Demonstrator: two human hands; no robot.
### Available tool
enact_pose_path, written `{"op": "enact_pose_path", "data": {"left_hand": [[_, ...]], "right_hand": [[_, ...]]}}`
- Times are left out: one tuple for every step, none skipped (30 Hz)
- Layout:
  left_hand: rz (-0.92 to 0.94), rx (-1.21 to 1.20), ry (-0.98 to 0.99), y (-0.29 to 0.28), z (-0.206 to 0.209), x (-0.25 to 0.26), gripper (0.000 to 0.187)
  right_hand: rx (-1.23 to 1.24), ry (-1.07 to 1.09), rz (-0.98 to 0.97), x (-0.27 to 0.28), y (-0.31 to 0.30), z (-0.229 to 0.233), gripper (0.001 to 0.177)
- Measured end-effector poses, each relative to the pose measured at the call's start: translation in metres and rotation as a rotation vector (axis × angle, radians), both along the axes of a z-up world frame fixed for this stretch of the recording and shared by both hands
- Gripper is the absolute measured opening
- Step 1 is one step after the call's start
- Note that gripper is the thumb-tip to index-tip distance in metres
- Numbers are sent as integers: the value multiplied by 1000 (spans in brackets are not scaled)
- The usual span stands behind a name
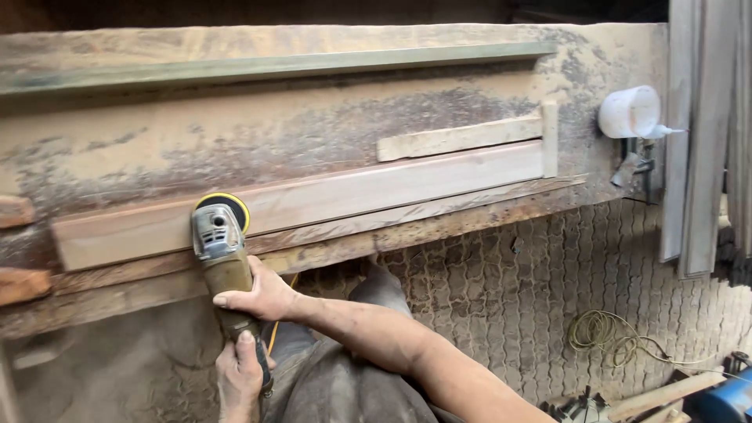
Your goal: Sanding a wooden board using an angle grinder and filling cracks with glue.
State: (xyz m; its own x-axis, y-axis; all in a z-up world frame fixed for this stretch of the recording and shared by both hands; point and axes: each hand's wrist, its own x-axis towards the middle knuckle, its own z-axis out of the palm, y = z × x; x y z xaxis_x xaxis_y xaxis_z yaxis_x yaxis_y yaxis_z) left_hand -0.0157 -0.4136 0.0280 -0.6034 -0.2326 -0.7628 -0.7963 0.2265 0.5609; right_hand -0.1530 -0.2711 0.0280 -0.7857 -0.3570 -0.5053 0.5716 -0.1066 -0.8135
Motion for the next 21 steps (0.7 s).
{"op": "enact_pose_path", "data": {"left_hand": [[-38, -37, -26, 25, 7, -3, 55], [-102, -60, -53, 51, 13, -8, 53], [-140, -43, -48, 74, 13, -7, 53], [-164, -21, -32, 95, 13, -9, 52], [-188, 2, -16, 115, 13, -10, 51], [-224, 14, -7, 144, 8, -16, 51], [-284, 22, -52, 169, 3, -21, 49], [-330, 15, -100, 188, 1, -22, 48], [-351, 13, -95, 220, 9, -39, 48], [-440, 46, -132, 254, 19, -52, 49], [-529, 79, -169, 283, 28, -66, 51], [-534, 77, -166, 317, 34, -70, 51], [-657, 64, 2, 346, 39, -75, 52], [-764, 35, 169, 368, 45, -81, 54], [-755, 16, 169, 392, 40, -82, 54], [-804, 49, 152, 408, 34, -84, 61], [-852, 83, 134, 421, 26, -89, 67], [-813, 56, 130, 414, 13, -87, 67], [-859, 55, 76, 407, 0, -85, 74], [-929, 70, 14, 404, -12, -81, 83], [-915, 58, 5, 385, 0, -82, 83]], "right_hand": [[-12, -24, -29, 6, 24, -1, 67], [-9, -52, -85, 12, 52, -2, 60], [8, -47, -123, 15, 77, 1, 60], [49, -86, -132, 20, 103, 3, 72], [88, -126, -142, 23, 128, 6, 84], [99, -119, -179, 24, 162, 7, 84], [48, -107, -227, 25, 193, 8, 80], [-16, -97, -259, 28, 216, 10, 76], [-17, -92, -281, 28, 246, 7, 76], [-59, -109, -361, 31, 276, 6, 71], [-101, -125, -442, 33, 302, 5, 66], [-103, -122, -447, 39, 329, -4, 66], [136, -197, -562, 43, 353, -13, 54], [363, -272, -656, 43, 367, -24, 44], [346, -269, -644, 71, 405, -83, 44], [667, 78, -383, 95, 440, -133, 43], [954, 452, -118, 114, 476, -176, 56], [921, 474, -90, 106, 462, -158, 56], [482, 223, -528, 98, 449, -140, 41], [31, -74, -939, 99, 441, -119, 31], [20, -84, -925, 95, 422, -120, 31]]}}
